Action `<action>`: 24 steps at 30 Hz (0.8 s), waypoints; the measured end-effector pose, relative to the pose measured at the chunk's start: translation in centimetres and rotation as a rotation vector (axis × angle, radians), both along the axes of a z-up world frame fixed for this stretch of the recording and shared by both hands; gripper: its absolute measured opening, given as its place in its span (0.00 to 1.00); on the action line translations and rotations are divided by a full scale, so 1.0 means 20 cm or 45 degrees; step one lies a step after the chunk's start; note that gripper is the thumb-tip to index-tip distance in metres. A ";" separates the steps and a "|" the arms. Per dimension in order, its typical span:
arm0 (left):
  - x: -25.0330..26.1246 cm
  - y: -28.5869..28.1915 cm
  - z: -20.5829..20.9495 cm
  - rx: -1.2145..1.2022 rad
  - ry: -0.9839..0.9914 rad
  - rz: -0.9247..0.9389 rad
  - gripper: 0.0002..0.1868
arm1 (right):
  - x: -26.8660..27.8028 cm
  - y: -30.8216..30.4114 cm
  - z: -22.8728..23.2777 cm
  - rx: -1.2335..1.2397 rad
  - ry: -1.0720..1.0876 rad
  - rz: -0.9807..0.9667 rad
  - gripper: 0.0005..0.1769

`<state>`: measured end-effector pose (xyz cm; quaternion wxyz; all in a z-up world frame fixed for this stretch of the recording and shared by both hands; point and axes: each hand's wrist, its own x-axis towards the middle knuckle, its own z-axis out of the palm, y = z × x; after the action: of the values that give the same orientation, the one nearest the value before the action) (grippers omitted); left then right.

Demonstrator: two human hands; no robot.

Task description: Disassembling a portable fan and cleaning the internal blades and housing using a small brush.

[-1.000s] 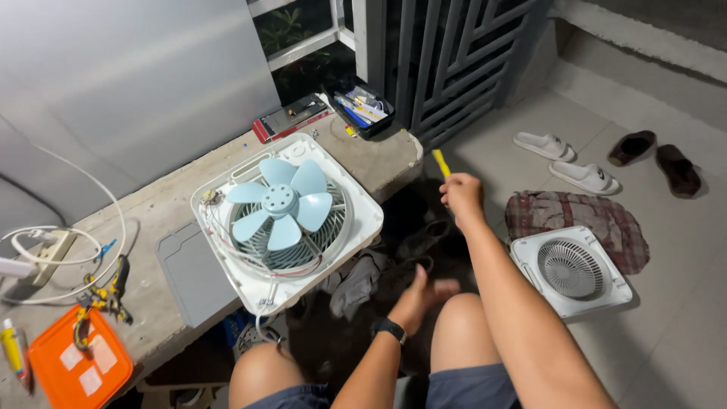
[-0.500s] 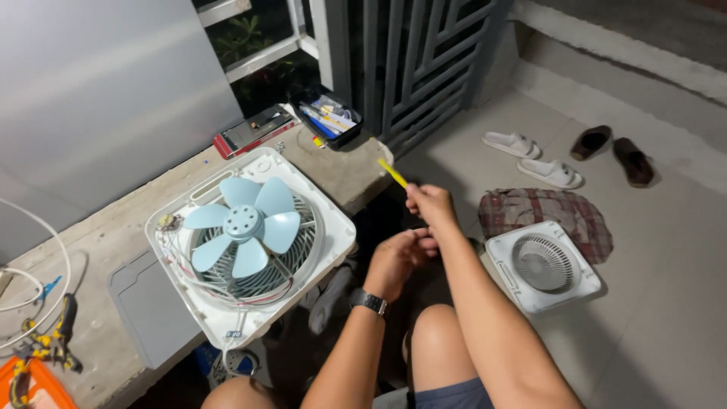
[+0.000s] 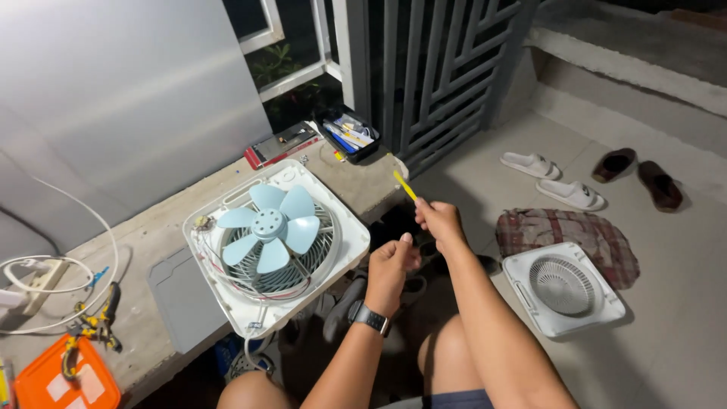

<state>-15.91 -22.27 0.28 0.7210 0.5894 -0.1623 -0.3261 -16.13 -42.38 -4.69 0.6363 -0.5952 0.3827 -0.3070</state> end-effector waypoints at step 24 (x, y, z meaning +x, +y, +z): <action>0.00 0.15 0.22 0.208 -0.302 -0.039 0.12 | 0.05 0.15 0.09 0.108 0.161 0.133 0.17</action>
<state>-16.01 -19.33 4.61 0.6413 0.6780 -0.2282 -0.2774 -15.08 -39.43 -2.85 0.6507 -0.6052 0.4032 -0.2186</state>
